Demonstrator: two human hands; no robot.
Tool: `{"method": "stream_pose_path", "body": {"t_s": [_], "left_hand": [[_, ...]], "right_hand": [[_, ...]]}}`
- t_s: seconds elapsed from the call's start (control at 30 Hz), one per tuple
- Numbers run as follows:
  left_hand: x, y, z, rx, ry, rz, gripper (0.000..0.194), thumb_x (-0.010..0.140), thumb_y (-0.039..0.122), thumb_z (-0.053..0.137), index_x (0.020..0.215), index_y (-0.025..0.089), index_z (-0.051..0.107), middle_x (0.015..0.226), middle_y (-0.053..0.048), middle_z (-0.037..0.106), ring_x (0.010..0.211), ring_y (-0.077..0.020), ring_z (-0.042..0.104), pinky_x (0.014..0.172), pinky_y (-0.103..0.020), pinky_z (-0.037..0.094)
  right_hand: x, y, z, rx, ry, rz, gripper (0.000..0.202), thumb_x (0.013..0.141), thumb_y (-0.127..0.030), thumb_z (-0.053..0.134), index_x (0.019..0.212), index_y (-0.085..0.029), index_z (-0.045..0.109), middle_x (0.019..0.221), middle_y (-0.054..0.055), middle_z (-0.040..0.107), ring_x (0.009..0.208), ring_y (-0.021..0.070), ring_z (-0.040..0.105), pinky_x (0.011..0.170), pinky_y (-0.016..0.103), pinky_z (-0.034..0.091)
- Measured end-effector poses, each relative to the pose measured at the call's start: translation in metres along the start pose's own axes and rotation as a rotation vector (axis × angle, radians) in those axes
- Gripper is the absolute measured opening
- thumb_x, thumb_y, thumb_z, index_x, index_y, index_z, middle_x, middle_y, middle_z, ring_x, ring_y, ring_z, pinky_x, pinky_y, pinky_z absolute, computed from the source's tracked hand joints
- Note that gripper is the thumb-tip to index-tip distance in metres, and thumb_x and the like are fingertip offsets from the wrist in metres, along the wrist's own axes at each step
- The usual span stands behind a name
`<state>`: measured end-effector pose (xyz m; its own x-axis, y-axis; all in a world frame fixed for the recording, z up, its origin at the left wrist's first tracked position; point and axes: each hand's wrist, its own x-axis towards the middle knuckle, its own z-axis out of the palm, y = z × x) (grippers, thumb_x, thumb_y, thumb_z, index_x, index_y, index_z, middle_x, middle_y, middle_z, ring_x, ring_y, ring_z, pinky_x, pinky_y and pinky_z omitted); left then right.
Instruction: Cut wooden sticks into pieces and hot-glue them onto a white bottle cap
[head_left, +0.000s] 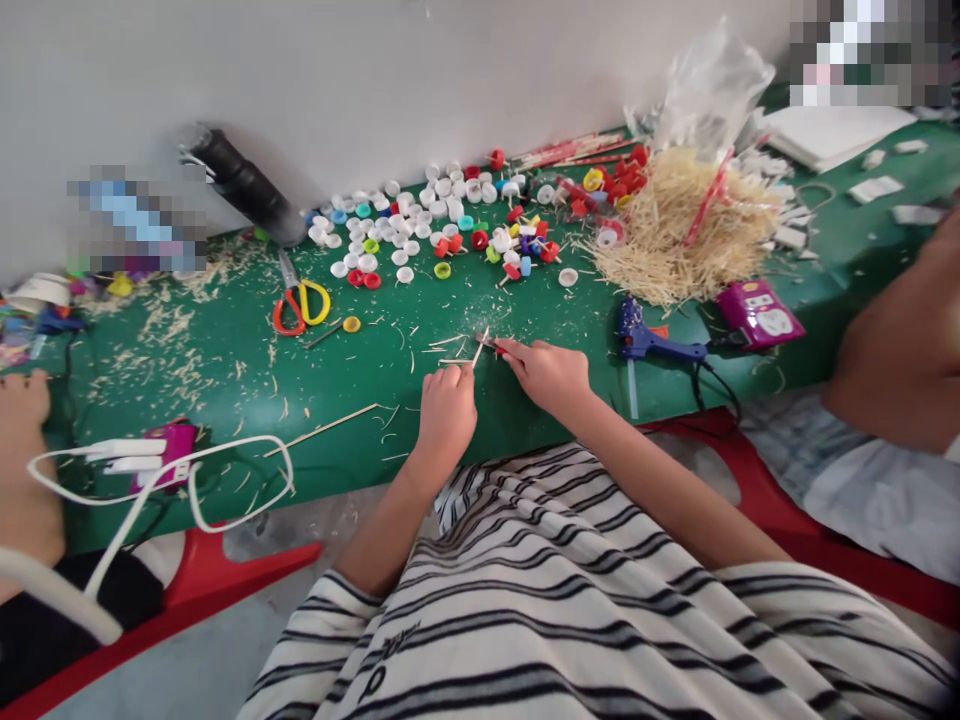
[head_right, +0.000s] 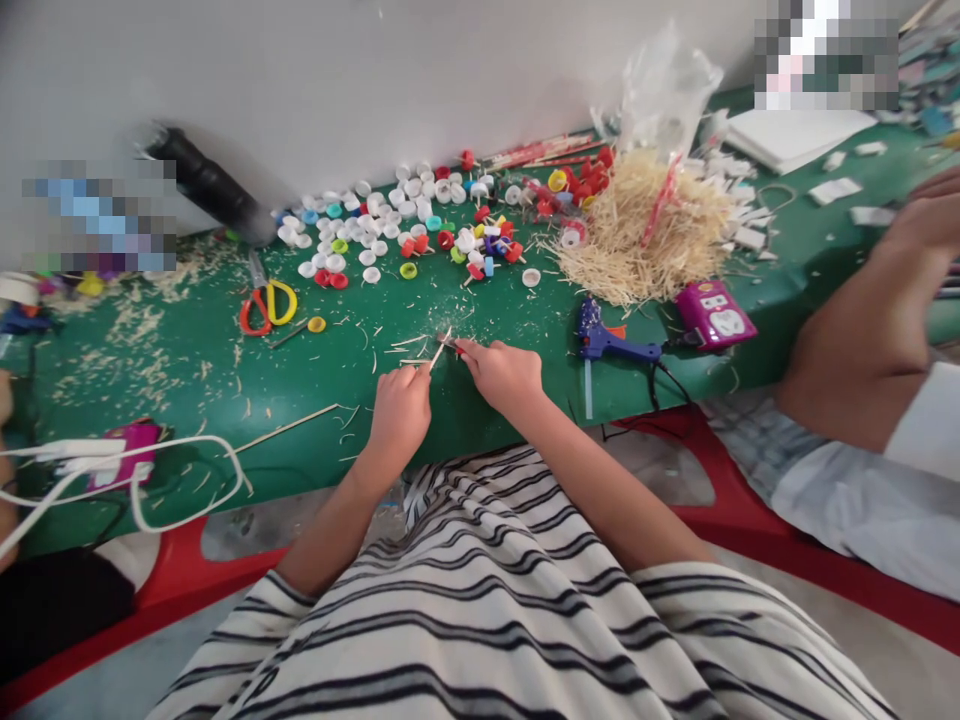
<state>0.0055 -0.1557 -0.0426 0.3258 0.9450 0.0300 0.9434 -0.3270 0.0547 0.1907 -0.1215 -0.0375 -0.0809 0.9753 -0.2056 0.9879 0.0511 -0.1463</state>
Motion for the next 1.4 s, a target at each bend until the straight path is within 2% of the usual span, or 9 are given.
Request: {"method": "stream_pose_path", "body": {"t_s": [0.17,0.3,0.53,0.67,0.77,0.9,1.03,1.23,1.4], "left_hand": [[-0.037,-0.003,-0.015,-0.007,0.092,0.01,0.04,0.105,0.019,0.033,0.131,0.01,0.062,0.091,-0.011,0.064,0.088,-0.0248,0.058,0.078,-0.037,0.039],[-0.047,-0.015,-0.014,0.0,0.106,-0.065,0.039,0.104,0.018,0.034,0.13,0.01,0.062,0.09,-0.011,0.064,0.088,-0.0244,0.058,0.078,-0.037,0.04],[-0.02,-0.013,0.0,-0.024,0.048,-0.043,0.041,0.105,0.02,0.031,0.132,0.011,0.06,0.09,-0.01,0.062,0.087,-0.0247,0.058,0.077,-0.038,0.04],[-0.005,-0.006,0.006,-0.044,0.02,-0.03,0.04,0.104,0.018,0.032,0.134,0.012,0.058,0.091,-0.01,0.062,0.089,-0.0247,0.059,0.077,-0.038,0.039],[0.0,-0.004,0.011,-0.026,0.005,-0.027,0.04,0.103,0.017,0.034,0.135,0.012,0.058,0.093,-0.011,0.063,0.089,-0.025,0.059,0.077,-0.038,0.039],[0.0,-0.004,0.013,0.001,-0.015,-0.023,0.04,0.104,0.018,0.034,0.136,0.011,0.057,0.095,-0.011,0.064,0.09,-0.0256,0.059,0.078,-0.039,0.04],[0.0,-0.002,0.013,0.007,-0.033,-0.027,0.04,0.103,0.016,0.035,0.135,0.01,0.058,0.097,-0.012,0.064,0.092,-0.0261,0.06,0.081,-0.039,0.041],[0.004,0.002,0.004,0.021,-0.059,-0.013,0.04,0.1,0.013,0.035,0.128,0.008,0.062,0.098,-0.014,0.066,0.095,-0.0278,0.06,0.082,-0.041,0.041],[0.01,0.004,-0.007,0.058,-0.066,0.044,0.039,0.098,0.01,0.035,0.123,0.005,0.065,0.097,-0.017,0.066,0.099,-0.0299,0.06,0.086,-0.042,0.041]], "right_hand": [[0.011,0.01,-0.003,0.07,0.024,0.006,0.05,0.104,-0.058,0.026,0.147,-0.049,0.051,0.107,0.004,0.077,0.087,0.0243,0.069,0.066,0.029,0.04],[0.013,0.015,-0.001,0.103,0.045,0.012,0.047,0.104,-0.058,0.032,0.144,-0.051,0.054,0.101,0.001,0.078,0.081,0.0228,0.069,0.062,0.027,0.038],[0.007,0.017,-0.005,0.13,0.027,-0.036,0.045,0.104,-0.057,0.035,0.143,-0.051,0.055,0.1,-0.001,0.078,0.085,0.0209,0.07,0.058,0.025,0.036],[0.0,0.014,-0.013,0.203,-0.076,-0.053,0.043,0.102,-0.056,0.037,0.139,-0.052,0.059,0.105,-0.004,0.079,0.09,0.0215,0.071,0.06,0.025,0.039],[-0.003,0.009,-0.018,0.229,-0.141,-0.042,0.042,0.103,-0.056,0.036,0.138,-0.053,0.06,0.109,-0.004,0.079,0.091,0.0222,0.072,0.062,0.026,0.043],[-0.003,0.002,-0.021,0.148,-0.132,-0.046,0.044,0.103,-0.056,0.033,0.139,-0.053,0.059,0.11,-0.002,0.079,0.09,0.0232,0.072,0.065,0.028,0.045],[-0.003,-0.003,-0.019,0.047,-0.1,-0.051,0.047,0.104,-0.057,0.03,0.144,-0.051,0.055,0.107,0.002,0.079,0.089,0.0246,0.072,0.067,0.031,0.046],[-0.007,-0.006,-0.01,0.025,-0.088,-0.026,0.053,0.105,-0.059,0.023,0.151,-0.048,0.046,0.111,0.006,0.077,0.09,0.0231,0.07,0.067,0.028,0.043],[-0.008,-0.008,-0.005,0.049,-0.038,-0.012,0.051,0.105,-0.059,0.025,0.147,-0.05,0.051,0.105,0.004,0.077,0.085,0.0218,0.069,0.063,0.027,0.039]]}}
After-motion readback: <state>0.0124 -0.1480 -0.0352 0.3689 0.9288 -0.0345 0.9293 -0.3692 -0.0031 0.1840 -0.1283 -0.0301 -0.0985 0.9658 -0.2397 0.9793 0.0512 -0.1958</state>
